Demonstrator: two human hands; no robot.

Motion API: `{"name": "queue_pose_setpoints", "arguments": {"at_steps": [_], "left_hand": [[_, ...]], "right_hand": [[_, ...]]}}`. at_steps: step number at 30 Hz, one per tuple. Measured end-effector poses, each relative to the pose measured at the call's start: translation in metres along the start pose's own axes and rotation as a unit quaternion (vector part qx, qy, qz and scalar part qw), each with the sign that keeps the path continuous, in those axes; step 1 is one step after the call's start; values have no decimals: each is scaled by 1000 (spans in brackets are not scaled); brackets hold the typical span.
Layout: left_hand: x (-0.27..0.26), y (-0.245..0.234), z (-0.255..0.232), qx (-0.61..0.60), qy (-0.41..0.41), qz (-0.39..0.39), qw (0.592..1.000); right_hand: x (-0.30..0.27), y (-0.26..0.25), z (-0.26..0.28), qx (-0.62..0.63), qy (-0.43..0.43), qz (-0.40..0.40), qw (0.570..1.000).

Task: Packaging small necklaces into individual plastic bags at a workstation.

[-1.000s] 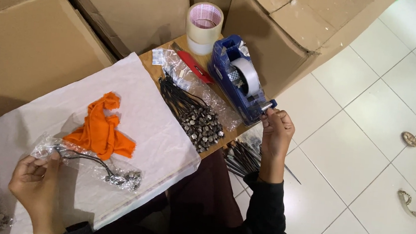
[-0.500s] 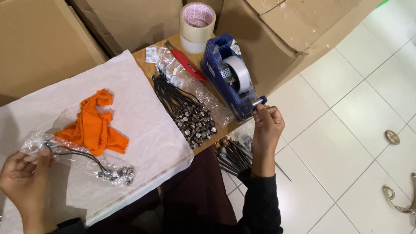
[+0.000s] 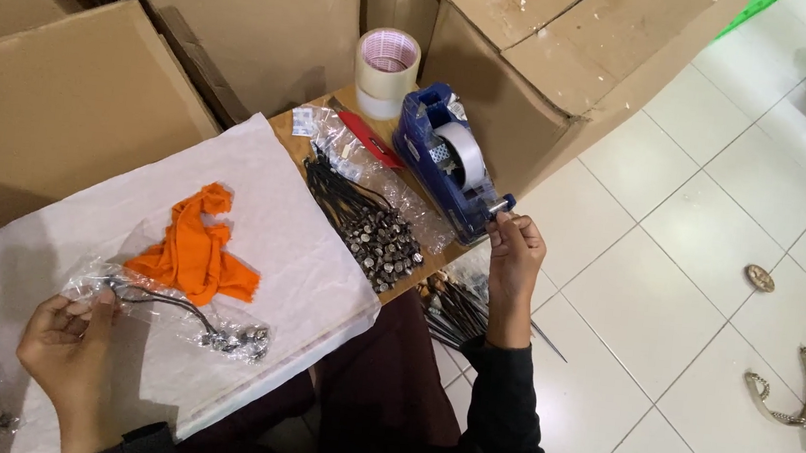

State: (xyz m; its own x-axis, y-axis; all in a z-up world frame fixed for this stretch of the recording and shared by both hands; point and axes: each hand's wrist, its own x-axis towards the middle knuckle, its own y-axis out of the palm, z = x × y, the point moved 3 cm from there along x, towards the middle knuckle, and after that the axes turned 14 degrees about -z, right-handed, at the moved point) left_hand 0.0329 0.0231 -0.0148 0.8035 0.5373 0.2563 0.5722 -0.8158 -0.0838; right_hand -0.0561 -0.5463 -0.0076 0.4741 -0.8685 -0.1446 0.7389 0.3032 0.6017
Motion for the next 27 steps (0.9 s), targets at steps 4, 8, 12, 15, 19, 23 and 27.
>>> {"name": "queue_pose_setpoints", "arguments": {"at_steps": [4, 8, 12, 15, 19, 23, 27], "left_hand": [[-2, 0, -11, 44, -21, -26, 998], [-2, -2, -10, 67, -27, -29, 997], [-1, -4, -1, 56, -25, -30, 998], [-4, -1, -17, 82, -29, -30, 996], [-7, -2, -18, 78, -19, -24, 997], [-4, 2, -9, 39, -40, -39, 998], [-1, 0, -9, 64, -25, -45, 997]], "right_hand": [[-7, 5, 6, -1, 2, 4, 1000], [-8, 4, 6, -17, -18, 12, 1000], [-7, -1, 3, -20, -35, 2, 999], [-11, 6, 9, -39, -33, -26, 998], [-17, 6, 8, -53, -80, -72, 993], [-14, 3, 11, -65, -39, -43, 996], [-22, -13, 11, -47, -65, -94, 992]]}}
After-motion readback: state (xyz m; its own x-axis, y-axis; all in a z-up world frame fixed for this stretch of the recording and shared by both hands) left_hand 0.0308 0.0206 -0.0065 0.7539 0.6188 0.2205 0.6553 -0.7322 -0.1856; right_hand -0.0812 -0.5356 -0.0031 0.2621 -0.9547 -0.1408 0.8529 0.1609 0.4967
